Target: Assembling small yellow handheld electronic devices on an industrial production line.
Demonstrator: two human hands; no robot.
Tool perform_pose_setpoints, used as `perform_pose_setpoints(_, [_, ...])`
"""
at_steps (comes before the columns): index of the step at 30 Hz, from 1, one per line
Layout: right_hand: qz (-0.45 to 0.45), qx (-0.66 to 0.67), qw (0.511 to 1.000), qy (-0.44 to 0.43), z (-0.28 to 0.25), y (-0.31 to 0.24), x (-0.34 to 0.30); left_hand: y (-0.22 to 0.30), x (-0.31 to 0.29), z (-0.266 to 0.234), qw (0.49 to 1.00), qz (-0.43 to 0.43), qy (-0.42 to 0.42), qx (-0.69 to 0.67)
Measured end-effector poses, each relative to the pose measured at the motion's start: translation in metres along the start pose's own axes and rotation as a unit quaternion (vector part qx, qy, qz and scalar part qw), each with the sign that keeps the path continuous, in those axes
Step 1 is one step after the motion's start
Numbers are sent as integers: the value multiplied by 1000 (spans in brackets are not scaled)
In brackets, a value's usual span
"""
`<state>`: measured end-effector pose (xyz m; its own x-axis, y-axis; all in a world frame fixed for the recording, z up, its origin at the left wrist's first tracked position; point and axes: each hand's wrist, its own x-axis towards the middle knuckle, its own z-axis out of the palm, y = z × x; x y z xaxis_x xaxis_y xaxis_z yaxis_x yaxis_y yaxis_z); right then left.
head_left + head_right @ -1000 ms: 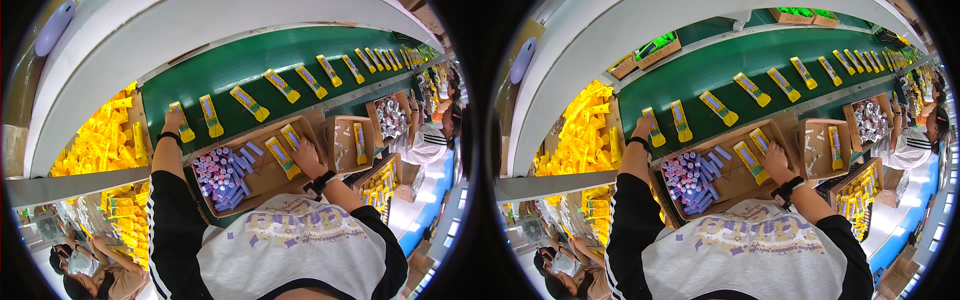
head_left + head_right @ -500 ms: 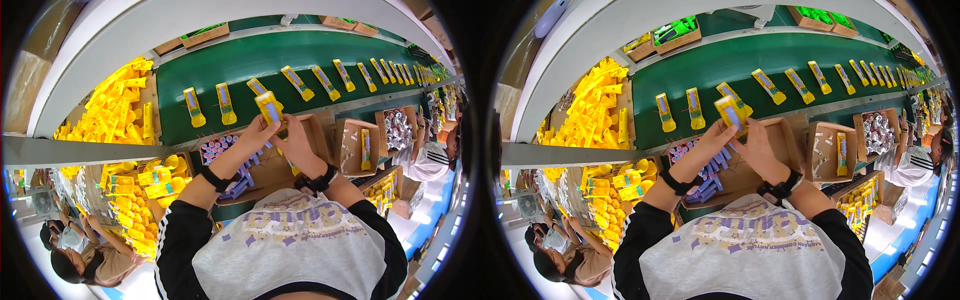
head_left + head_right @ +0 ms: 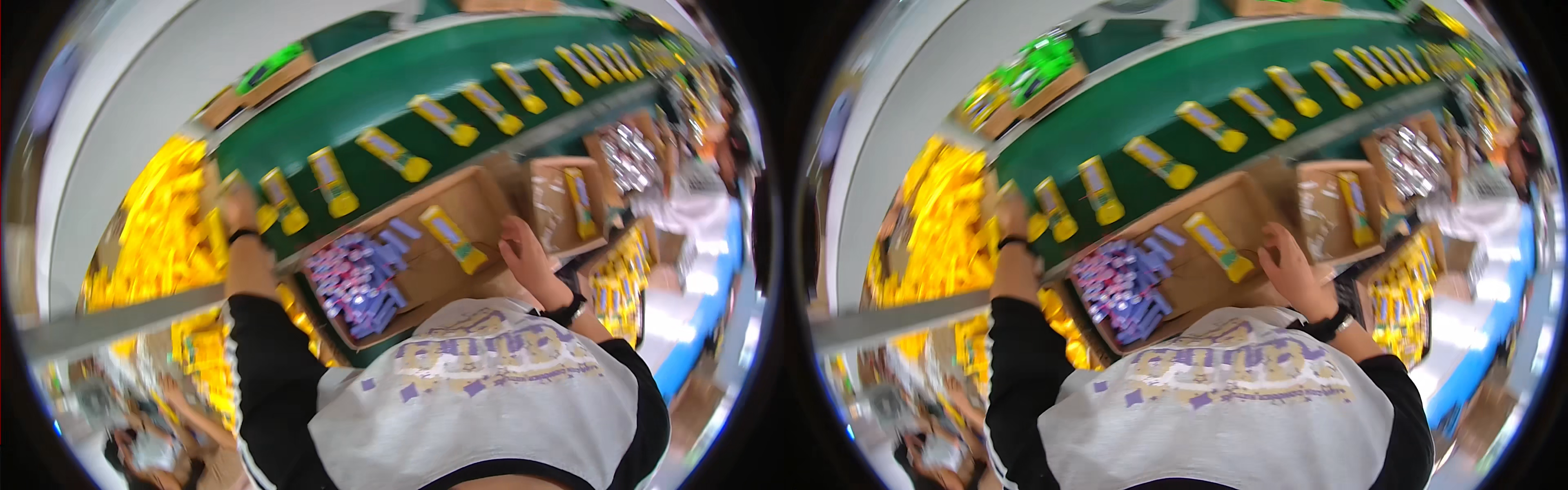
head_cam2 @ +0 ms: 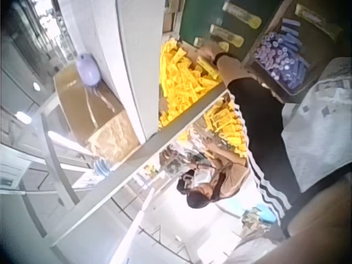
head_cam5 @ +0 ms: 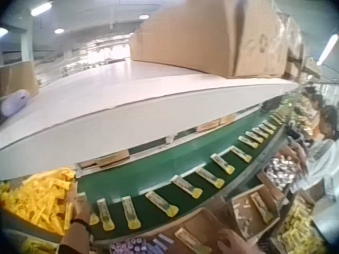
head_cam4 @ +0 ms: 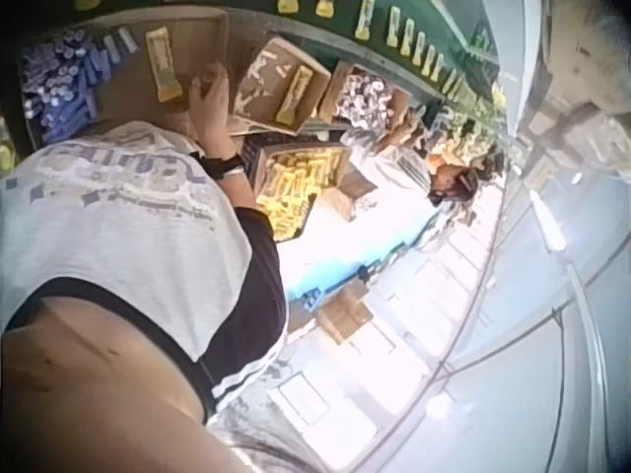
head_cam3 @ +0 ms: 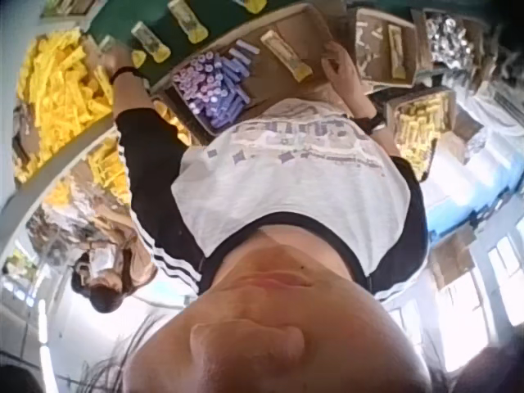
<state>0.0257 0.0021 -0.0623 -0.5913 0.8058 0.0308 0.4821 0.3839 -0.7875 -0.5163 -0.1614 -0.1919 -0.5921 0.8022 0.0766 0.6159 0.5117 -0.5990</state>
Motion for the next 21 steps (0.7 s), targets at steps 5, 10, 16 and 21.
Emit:
perform_pose_setpoints(5, [56,-85,966,237,-56,80,12,-84,-56,171,992,80,-63,79])
perform_pose_setpoints(10, [148,-255,933,208,-106,140,28,-93,-17,193,782,-391,-236,-423])
perform_pose_setpoints(16, [299,-344,887,78,-120,129,24,-24,16,-49,826,-311,-222,-414])
perform_pose_setpoints(21, [133,-245,909,309,-160,158,41,-3,-33,-150,875,-247,72,-410])
